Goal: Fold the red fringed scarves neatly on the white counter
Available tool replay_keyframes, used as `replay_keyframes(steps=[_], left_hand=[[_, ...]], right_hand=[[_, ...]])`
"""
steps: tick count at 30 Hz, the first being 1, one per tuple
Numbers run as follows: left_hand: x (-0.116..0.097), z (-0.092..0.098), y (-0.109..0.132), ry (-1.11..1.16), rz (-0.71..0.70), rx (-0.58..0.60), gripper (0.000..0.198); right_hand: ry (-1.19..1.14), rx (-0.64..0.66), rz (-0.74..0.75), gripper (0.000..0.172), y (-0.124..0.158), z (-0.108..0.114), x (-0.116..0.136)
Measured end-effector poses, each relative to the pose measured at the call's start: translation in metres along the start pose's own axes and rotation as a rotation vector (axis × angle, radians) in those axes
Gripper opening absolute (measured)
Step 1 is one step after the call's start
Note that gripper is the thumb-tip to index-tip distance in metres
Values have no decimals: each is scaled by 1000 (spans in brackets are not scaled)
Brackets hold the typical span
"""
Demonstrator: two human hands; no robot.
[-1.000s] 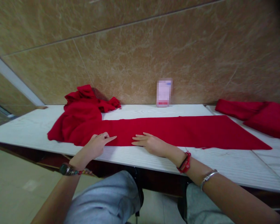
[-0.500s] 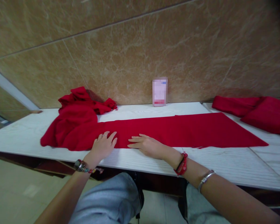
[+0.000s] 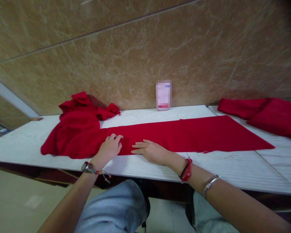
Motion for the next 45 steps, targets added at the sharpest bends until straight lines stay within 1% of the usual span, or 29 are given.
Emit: replay_keyframes(steps=[2,3,4,5,6,8,9,10,12,16,18,19,21,23,24,25,26,28,30,31,33,34,35,37,39,40,42,44,45], left_hand=[[14,-3,7,-68,197,34,33],[17,-3,10,-90,269,53,35],[17,-3,12,-101,293,68,35],[12,-2,11,-98,261,71,35],[5,-1,10,-83,179,62,35],[-13,1,6,-33,-51,32,39],[-18,2,4,-9,-138,21,41],[-18,2,2,8,-171,16,42],[-5,0,-5,10,-83,28,40],[39,-5,-14,-5,259,119,43],[52,-5,-16,-5,359,161,44],[53,-3,-17,-11,385,149,43],[44,4,-21,-13,328,63,40],[25,9,-26,28,144,-17,37],[15,9,-29,60,49,-17,37],[10,6,-32,94,0,14,36],[10,2,-34,120,16,60,36],[24,-6,-35,141,201,146,37],[44,-9,-28,134,444,179,42],[51,-9,-23,123,532,185,44],[55,-5,-16,80,603,157,46],[50,-1,-15,48,578,116,45],[41,3,-16,13,507,69,44],[15,7,-23,-28,254,-2,44],[-9,1,-33,7,-2,43,45],[-14,-5,-38,45,-79,97,45],[-12,-16,-47,119,-105,189,47],[2,-24,-54,152,-31,204,50],[11,-26,-57,157,15,198,51]], right_hand=[[4,-4,2,42,0,0,0],[4,-6,0,42,0,-1,-1],[2,-7,-2,42,0,-1,-1],[0,-10,-4,42,-1,-1,-1],[-2,-13,-5,41,-1,-1,-1],[-4,-20,-7,40,-1,0,-1],[-6,-21,-6,40,-1,0,0],[-7,-21,-5,40,-1,0,0],[-11,-17,-7,40,-1,0,1],[-17,-5,-29,41,0,1,0],[-26,-6,-37,41,0,1,0],[-30,-6,-37,40,0,0,-1],[-35,-7,-31,41,-1,-1,-2],[-38,-9,-24,41,-2,-3,-3],[-36,-11,-20,42,-2,-4,-4],[-34,-13,-19,42,-3,-5,-4],[-31,-15,-21,42,-3,-5,-5],[-26,-16,-23,42,-3,-6,-6],[-25,-18,-22,42,-3,-6,-5],[-28,-19,-22,43,-3,-5,-5],[-41,-17,-28,42,-2,-4,-4],[-48,-13,-35,42,-2,-3,-4],[-51,-6,-40,42,-2,-2,-3],[-39,19,-44,42,-2,-1,0],[-2,21,-89,42,0,0,1],[18,5,-145,42,1,2,0],[51,-28,-287,45,5,5,-4],[70,-23,-386,49,8,5,-7],[76,-3,-402,50,9,4,-7]])
Point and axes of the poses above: each hand's wrist, its own y-axis away from the middle knuckle, its own z-axis out of the back of the hand, x = y × z, the point moved 6 cm from there along -y, towards the middle knuckle, and after that the axes turned 14 degrees about x, right-handed, at the moved point
